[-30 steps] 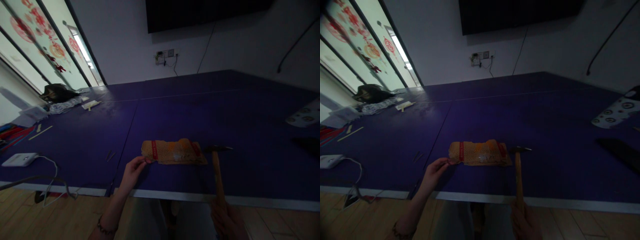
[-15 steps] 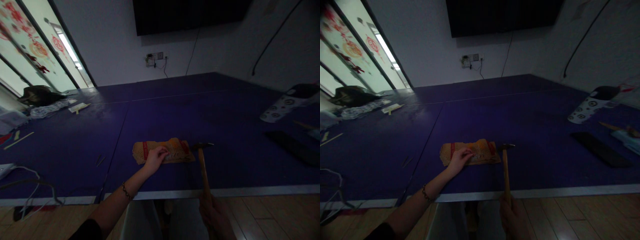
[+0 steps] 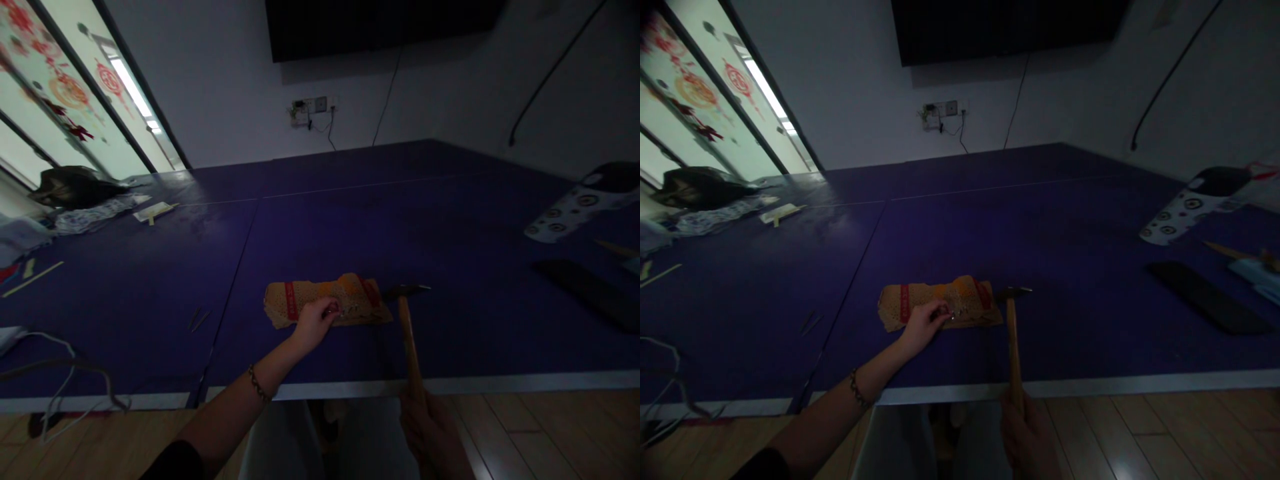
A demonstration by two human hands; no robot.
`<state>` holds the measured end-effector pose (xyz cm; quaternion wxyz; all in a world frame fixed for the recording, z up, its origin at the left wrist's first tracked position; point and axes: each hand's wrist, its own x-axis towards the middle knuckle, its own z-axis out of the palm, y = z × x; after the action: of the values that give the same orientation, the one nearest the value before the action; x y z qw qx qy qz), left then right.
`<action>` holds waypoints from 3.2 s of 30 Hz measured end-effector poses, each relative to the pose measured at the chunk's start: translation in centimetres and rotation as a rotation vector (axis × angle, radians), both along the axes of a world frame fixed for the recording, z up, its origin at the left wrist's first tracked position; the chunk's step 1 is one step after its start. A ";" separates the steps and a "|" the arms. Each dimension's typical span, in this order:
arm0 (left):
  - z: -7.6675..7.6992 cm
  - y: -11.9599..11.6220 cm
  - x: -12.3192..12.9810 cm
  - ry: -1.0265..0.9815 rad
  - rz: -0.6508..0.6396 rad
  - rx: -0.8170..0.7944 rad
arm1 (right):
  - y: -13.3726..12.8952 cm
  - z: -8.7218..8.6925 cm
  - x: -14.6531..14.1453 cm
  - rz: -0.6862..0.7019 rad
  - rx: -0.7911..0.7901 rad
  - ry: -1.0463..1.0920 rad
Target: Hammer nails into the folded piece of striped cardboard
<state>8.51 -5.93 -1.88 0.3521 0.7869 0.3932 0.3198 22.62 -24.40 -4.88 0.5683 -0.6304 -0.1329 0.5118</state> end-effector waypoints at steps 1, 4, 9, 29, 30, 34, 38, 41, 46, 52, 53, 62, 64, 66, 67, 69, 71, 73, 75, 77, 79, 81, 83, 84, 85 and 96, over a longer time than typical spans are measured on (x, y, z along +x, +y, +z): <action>0.0 0.0 0.0 0.011 0.002 0.019 | 0.0 0.1 0.0 -0.004 -0.003 0.003; 0.0 0.1 -0.2 0.022 0.016 0.053 | 0.0 0.2 0.0 0.003 -0.020 0.002; 0.2 0.1 -0.4 0.024 -0.008 0.073 | 0.0 0.1 0.2 0.004 -0.011 0.003; -0.1 0.6 -0.7 0.123 -0.113 0.243 | 0.0 0.4 0.1 0.001 0.002 -0.019; -0.2 0.6 -0.7 0.119 -0.116 0.242 | 0.0 0.4 0.2 0.008 0.001 -0.010; -0.1 0.6 -0.9 0.079 -0.143 0.233 | 0.0 0.4 0.3 0.020 0.003 -0.011; -0.2 0.5 -1.0 0.069 -0.152 0.232 | 0.0 0.4 0.4 0.009 0.001 -0.036; -0.4 0.5 -0.9 0.073 -0.145 0.235 | 0.0 0.4 0.4 0.015 -0.021 -0.035; -0.7 0.5 -0.7 0.081 -0.153 0.253 | -0.1 0.3 0.3 -0.024 0.003 -0.052; -0.7 0.3 -0.6 0.050 -0.155 0.248 | 0.0 0.3 0.3 0.002 -0.013 -0.059; -0.7 0.3 -0.5 0.042 -0.146 0.242 | 0.0 0.4 0.3 0.002 -0.014 -0.059; -1.0 0.2 -0.1 0.017 -0.046 0.197 | 0.0 0.8 0.2 0.030 -0.009 -0.049; -0.8 0.2 -0.1 0.024 -0.049 0.186 | 0.0 0.7 0.4 0.052 -0.010 -0.033; -0.7 0.2 -0.2 0.033 -0.064 0.178 | 0.0 0.7 0.6 0.048 -0.023 -0.031; -0.6 0.1 -0.2 0.037 -0.070 0.177 | 0.0 0.7 0.6 0.043 -0.030 -0.034; -0.4 0.1 -0.2 0.041 -0.076 0.175 | 0.0 0.6 0.7 0.038 -0.035 -0.039; -0.4 0.1 -0.2 0.036 -0.082 0.174 | 0.0 0.6 0.6 0.033 -0.031 -0.040; -0.5 0.1 -0.3 0.026 -0.093 0.167 | 0.0 0.6 0.5 0.018 -0.020 -0.036; -0.5 0.1 -0.3 0.021 -0.096 0.164 | 0.0 0.6 0.4 -0.001 -0.007 -0.033; -0.6 0.1 -0.4 0.023 -0.090 0.168 | 0.0 0.7 0.3 0.002 0.002 -0.035; -0.6 0.1 -0.4 0.024 -0.087 0.175 | 0.0 0.7 0.3 0.027 0.006 -0.044; -0.6 0.0 -0.4 0.022 -0.087 0.183 | 0.0 0.8 0.4 0.046 0.009 -0.054; -0.5 0.0 -0.4 0.019 -0.083 0.190 | 0.0 0.8 0.4 0.044 -0.001 -0.059; -0.4 -0.1 -0.4 0.019 -0.078 0.191 | 0.0 0.8 0.4 0.037 -0.008 -0.058; -0.4 -0.1 -0.4 0.019 -0.072 0.191 | 0.0 0.9 0.4 0.031 -0.015 -0.056; -0.5 0.0 -0.6 0.017 -0.083 0.202 | -0.1 0.5 0.4 0.018 0.011 -0.025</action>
<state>7.86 -5.90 -2.39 0.2804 0.8368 0.3289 0.3361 22.98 -24.53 -4.34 0.5654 -0.6324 -0.1484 0.5083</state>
